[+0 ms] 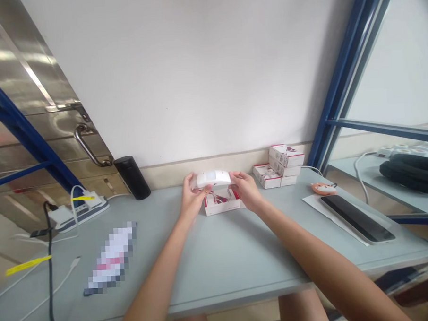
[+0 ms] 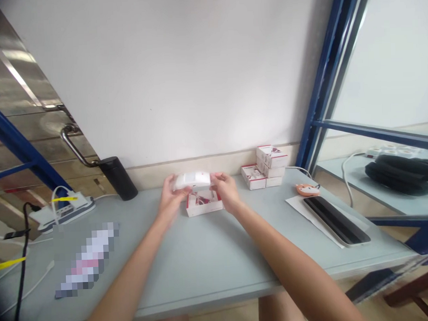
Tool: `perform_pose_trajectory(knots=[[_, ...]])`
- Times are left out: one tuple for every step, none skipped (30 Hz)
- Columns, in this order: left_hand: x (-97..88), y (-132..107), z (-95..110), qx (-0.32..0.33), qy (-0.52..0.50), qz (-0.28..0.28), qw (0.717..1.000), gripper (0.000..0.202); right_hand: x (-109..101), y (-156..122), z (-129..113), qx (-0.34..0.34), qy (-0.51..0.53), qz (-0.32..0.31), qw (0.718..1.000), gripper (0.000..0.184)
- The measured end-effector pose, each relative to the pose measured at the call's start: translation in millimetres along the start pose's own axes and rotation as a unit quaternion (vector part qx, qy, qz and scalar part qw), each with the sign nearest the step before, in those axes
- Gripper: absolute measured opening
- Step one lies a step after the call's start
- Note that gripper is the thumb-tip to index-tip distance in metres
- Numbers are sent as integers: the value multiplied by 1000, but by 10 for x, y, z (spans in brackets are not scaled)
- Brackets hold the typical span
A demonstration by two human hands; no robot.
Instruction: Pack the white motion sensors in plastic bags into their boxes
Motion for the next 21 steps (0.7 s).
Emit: perform_pose_trajectory(knots=[[-27, 6, 9, 18, 23, 17, 999, 63, 7, -6, -17, -26, -21, -5, 999, 40], [-48, 6, 23, 32, 40, 30, 998, 58, 16, -14, -31, -49, -41, -13, 998, 42], [-61, 2, 39, 43, 51, 36, 997, 56, 24, -20, -39, -65, -59, -20, 996, 44], [-66, -3, 52, 47, 55, 37, 997, 55, 30, -26, -41, -74, -75, -26, 994, 44], [-67, -8, 60, 47, 54, 37, 997, 58, 33, -28, -39, -78, -87, -31, 993, 44], [-64, -11, 63, 44, 51, 36, 997, 61, 32, -28, -33, -78, -98, -34, 992, 44], [-60, -13, 61, 40, 49, 34, 997, 64, 27, -25, -26, -76, -107, -34, 991, 43], [-55, -13, 54, 33, 51, 31, 998, 63, 19, -18, -19, -74, -118, -33, 990, 42], [-51, -13, 43, 24, 60, 28, 998, 59, 8, -8, -12, -71, -130, -30, 988, 42], [-49, -12, 32, 12, 75, 25, 997, 50, -4, 3, -7, -70, -144, -27, 987, 42], [-49, -13, 22, -1, 94, 20, 995, 41, -15, 15, -6, -70, -160, -25, 984, 42], [-48, -16, 15, -17, 111, 11, 994, 35, -26, 27, -9, -70, -175, -23, 982, 42], [-47, -21, 15, -32, 120, -4, 992, 33, -34, 37, -16, -71, -190, -23, 979, 42], [-43, -28, 23, -44, 120, -22, 992, 35, -38, 45, -27, -72, -201, -25, 977, 42], [-38, -37, 40, -55, 111, -42, 991, 36, -38, 49, -42, -73, -211, -30, 974, 42], [-29, -48, 62, -63, 95, -65, 991, 37, -37, 52, -59, -72, -217, -35, 973, 42], [-19, -61, 87, -72, 76, -89, 990, 41, -36, 52, -77, -67, -219, -40, 973, 42], [-8, -75, 109, -85, 56, -112, 988, 47, -37, 52, -94, -58, -216, -45, 974, 43], [3, -90, 126, -101, 36, -133, 985, 54, -40, 54, -106, -44, -206, -50, 976, 43], [13, -106, 137, -121, 19, -149, 981, 60, -45, 56, -111, -24, -187, -56, 980, 44], [22, -122, 142, -142, 3, -163, 976, 64, -51, 60, -109, 1, -160, -61, 985, 44]])
Point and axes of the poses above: each hand's wrist, its own y-axis towards the middle knuckle, its own x-axis out of the palm, z = x × y, the point moved 4 cm from there along y, towards the middle knuckle, and after that the axes turned 15 degrees about y, right-handed, at the moved point
